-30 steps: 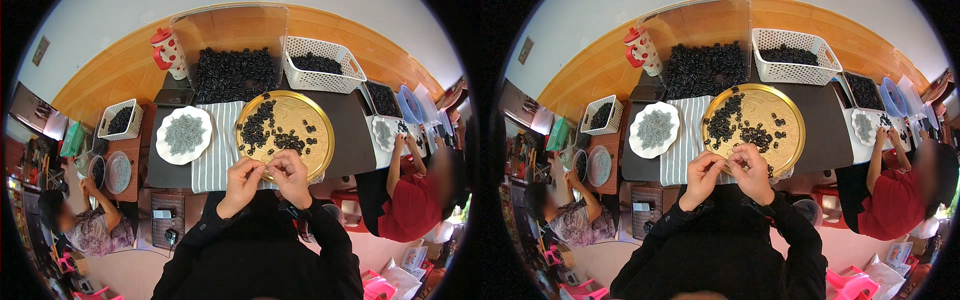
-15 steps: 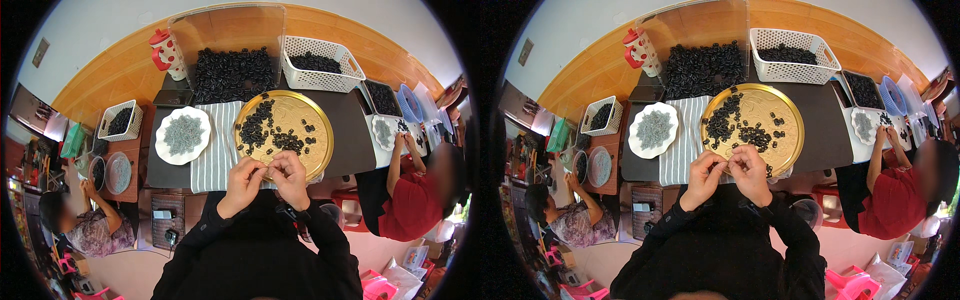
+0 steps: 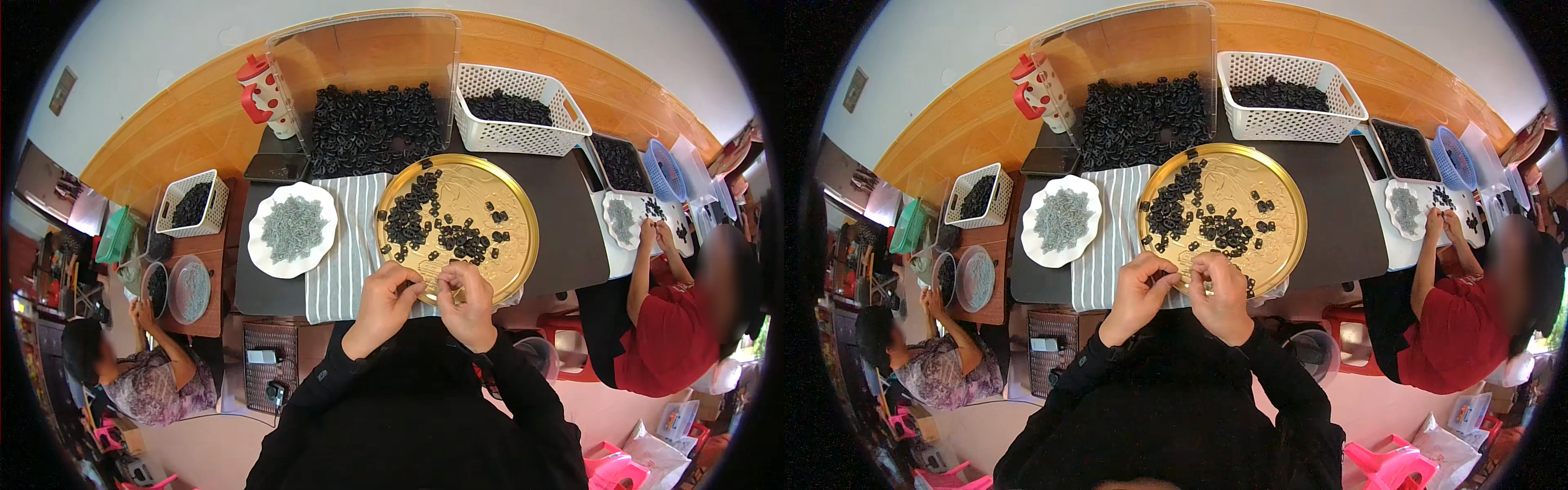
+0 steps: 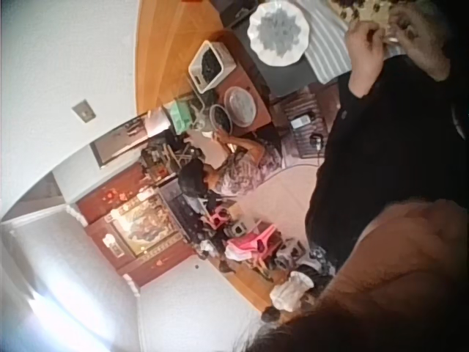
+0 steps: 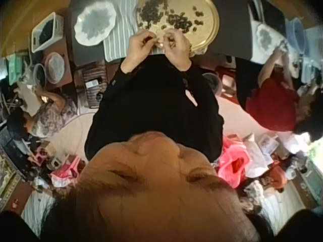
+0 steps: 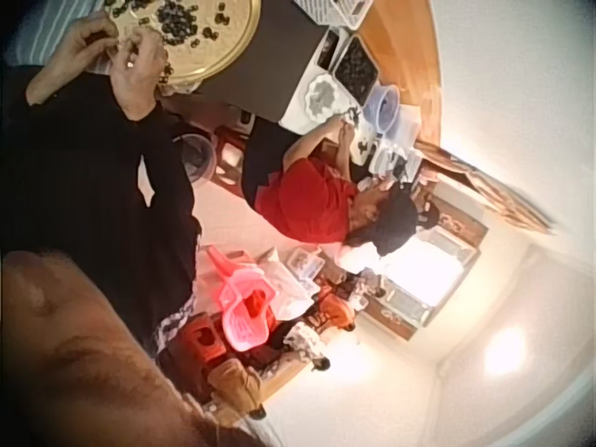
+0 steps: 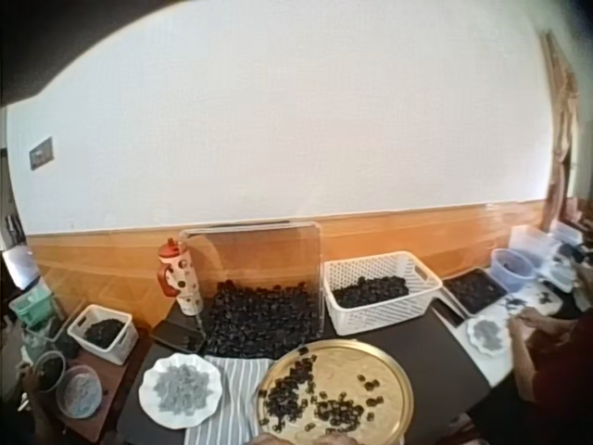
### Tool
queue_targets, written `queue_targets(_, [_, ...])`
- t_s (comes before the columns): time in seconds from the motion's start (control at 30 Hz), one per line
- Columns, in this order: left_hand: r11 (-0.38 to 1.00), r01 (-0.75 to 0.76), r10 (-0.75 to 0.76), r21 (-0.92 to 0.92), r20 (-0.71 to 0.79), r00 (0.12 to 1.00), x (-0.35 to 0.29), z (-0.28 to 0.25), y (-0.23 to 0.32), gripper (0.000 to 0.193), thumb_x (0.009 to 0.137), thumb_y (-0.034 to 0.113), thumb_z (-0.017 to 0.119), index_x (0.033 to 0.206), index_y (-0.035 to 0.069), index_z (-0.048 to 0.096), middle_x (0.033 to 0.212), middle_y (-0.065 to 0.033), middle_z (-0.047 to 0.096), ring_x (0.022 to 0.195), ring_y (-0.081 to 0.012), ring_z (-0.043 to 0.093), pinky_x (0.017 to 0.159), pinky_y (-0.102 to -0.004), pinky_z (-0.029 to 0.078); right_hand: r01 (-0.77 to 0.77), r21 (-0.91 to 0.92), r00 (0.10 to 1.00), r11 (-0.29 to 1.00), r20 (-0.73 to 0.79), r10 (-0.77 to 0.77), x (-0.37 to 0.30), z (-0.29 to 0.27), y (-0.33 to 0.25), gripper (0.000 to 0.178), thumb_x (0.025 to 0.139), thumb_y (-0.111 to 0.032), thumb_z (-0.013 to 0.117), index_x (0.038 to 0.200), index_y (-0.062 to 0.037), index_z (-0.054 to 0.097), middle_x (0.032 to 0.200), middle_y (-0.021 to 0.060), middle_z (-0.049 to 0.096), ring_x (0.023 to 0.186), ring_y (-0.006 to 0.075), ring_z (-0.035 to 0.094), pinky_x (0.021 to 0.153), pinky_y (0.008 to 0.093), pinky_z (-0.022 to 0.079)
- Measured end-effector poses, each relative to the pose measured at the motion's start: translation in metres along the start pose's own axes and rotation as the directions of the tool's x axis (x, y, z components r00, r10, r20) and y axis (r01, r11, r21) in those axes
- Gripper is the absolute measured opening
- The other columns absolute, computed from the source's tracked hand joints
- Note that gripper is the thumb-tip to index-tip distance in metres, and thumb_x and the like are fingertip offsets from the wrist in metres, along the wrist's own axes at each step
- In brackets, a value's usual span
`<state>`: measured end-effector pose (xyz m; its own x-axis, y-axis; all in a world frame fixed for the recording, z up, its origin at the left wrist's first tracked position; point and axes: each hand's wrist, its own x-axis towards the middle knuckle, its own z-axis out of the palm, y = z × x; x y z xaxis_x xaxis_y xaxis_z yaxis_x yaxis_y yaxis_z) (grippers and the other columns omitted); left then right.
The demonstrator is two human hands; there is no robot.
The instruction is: The person assembles plastic cord stoppers by picking up components from a tray and fitting the pieces together by hand.
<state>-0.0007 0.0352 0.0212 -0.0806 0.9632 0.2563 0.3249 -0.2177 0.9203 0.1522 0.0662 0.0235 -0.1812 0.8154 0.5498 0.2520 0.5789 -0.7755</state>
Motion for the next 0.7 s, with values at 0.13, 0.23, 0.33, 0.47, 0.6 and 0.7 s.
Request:
queue_targets(0.13, [0.996,0.012,-0.011,0.083,-0.01,1.0,0.0,-0.002,0.013,0.009,0.08,0.003,0.067,0.089,-0.001,0.066,0.075,-0.0071,0.058,0.062,-0.0114,0.052,0.056,-0.024,0.041,-0.039,-0.019,0.998,0.999,0.055,0.04,-0.003,-0.002,0.003,0.025,0.076,0.011,0.061,0.097,-0.0001,0.053,0.076,0.0075,0.06,0.065,0.0133,0.059,0.061,0.0246,0.048])
queue_targets(0.23, [1.0,0.01,-0.01,-0.012,0.019,1.0,0.001,-0.002,0.016,0.009,0.081,0.002,0.066,0.089,-0.001,0.066,0.075,-0.0062,0.057,0.061,-0.0108,0.051,0.055,-0.0233,0.04,-0.011,-0.001,0.998,1.0,0.056,0.011,-0.003,0.0,0.001,0.025,0.077,0.011,0.06,0.098,-0.0003,0.052,0.076,0.007,0.06,0.064,0.0126,0.059,0.06,0.0247,0.048])
queue_targets(0.33, [0.996,-0.032,0.033,-0.082,0.009,0.999,-0.001,0.001,0.006,0.007,0.082,0.002,0.065,0.088,-0.002,0.066,0.075,-0.0056,0.057,0.061,-0.0107,0.051,0.055,-0.0229,0.038,-0.096,0.077,0.992,0.992,0.085,0.09,-0.007,0.001,0.003,0.025,0.078,0.01,0.06,0.1,-0.0001,0.052,0.079,0.0059,0.06,0.069,0.0106,0.058,0.063,0.0232,0.047])
queue_targets(0.47, [0.995,-0.044,0.045,-0.088,0.002,0.999,-0.003,-0.001,0.003,0.005,0.083,0.001,0.064,0.086,-0.002,0.065,0.075,-0.0053,0.057,0.063,-0.0104,0.051,0.055,-0.023,0.039,-0.191,0.213,0.974,0.958,0.164,0.158,-0.007,-0.002,0.002,0.025,0.081,0.01,0.059,0.103,-0.0005,0.051,0.083,0.0048,0.061,0.075,0.0092,0.058,0.067,0.0215,0.046])
queue_targets(0.6, [0.992,-0.012,0.018,-0.129,0.05,0.999,-0.006,0.001,0.004,0.005,0.083,0.0,0.064,0.087,-0.002,0.065,0.078,-0.0054,0.058,0.066,-0.0105,0.052,0.059,-0.0227,0.04,-0.477,0.525,0.877,0.705,0.234,0.419,-0.008,-0.005,0.003,0.025,0.083,0.008,0.059,0.105,-0.0006,0.051,0.086,0.0039,0.06,0.079,0.008,0.056,0.071,0.021,0.045])
queue_targets(0.7, [0.979,-0.002,0.01,-0.205,0.039,0.999,-0.006,0.002,0.004,0.01,0.083,-0.001,0.063,0.092,-0.002,0.066,0.077,-0.006,0.057,0.065,-0.0102,0.052,0.058,-0.0228,0.041,-0.471,0.579,0.874,0.665,0.206,0.44,-0.008,-0.003,0.002,0.024,0.083,0.008,0.059,0.104,-0.0009,0.05,0.086,0.0034,0.059,0.077,0.0074,0.055,0.07,0.0213,0.044])
